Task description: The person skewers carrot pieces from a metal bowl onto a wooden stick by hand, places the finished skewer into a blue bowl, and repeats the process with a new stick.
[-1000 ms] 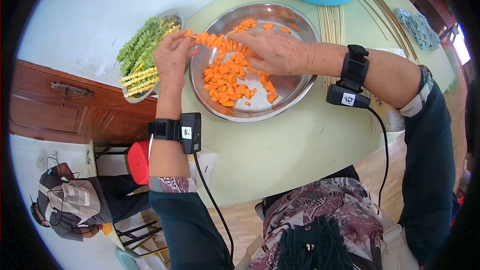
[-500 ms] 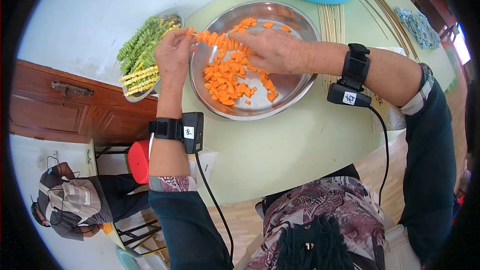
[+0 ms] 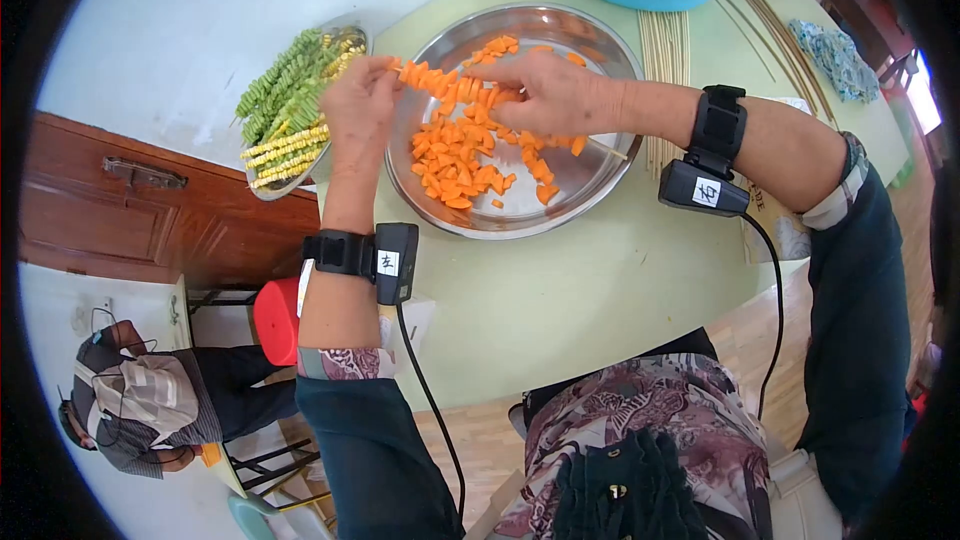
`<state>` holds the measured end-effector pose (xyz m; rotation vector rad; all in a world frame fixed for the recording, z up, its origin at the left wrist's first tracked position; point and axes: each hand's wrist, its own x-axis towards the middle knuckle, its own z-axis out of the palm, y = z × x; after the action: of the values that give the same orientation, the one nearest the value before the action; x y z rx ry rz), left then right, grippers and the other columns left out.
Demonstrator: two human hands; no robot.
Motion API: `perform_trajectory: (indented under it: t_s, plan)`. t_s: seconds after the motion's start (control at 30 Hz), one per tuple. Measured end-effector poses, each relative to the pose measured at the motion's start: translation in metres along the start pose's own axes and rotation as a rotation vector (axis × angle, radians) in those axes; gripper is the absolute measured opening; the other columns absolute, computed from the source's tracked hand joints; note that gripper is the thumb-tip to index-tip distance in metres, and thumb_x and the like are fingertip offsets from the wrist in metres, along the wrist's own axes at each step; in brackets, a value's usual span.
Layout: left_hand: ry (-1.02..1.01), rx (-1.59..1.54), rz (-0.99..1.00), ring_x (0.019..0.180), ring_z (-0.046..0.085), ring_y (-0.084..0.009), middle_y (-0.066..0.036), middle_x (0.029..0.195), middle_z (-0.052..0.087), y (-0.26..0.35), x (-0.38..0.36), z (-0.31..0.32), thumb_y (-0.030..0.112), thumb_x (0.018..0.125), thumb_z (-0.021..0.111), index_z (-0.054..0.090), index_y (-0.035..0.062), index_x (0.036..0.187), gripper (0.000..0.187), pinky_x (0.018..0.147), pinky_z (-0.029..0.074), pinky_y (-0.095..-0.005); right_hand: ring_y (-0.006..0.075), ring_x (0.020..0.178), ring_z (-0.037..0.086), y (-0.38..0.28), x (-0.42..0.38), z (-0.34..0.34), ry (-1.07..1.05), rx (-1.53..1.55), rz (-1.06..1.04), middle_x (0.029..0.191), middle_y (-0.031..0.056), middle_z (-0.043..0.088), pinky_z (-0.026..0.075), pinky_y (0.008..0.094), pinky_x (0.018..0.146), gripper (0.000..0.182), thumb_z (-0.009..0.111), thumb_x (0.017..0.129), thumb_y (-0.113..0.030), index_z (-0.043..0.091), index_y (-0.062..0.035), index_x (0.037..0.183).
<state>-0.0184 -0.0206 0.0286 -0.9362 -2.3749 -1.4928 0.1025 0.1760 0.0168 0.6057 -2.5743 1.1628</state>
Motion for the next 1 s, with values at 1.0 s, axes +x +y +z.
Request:
perform_trajectory:
  t_s: [1.0]
  plan:
    - [-0.104,-0.246,-0.147,0.078,0.064,-0.02,-0.015,0.091,0.061,0.012,-0.003,0.001,-0.001,0.084,0.051,0.055,-0.0086,0.103,0.021,0.068,0.055,-0.026,0.0211,0.043,0.05,0.015,0.002,0.002,0.108,-0.292,-0.108,0.051,0.0136,0.05,0.043,0.0331,0.049,0.05,0.052,0.073,-0.012,0.048,-0.0073,0.123]
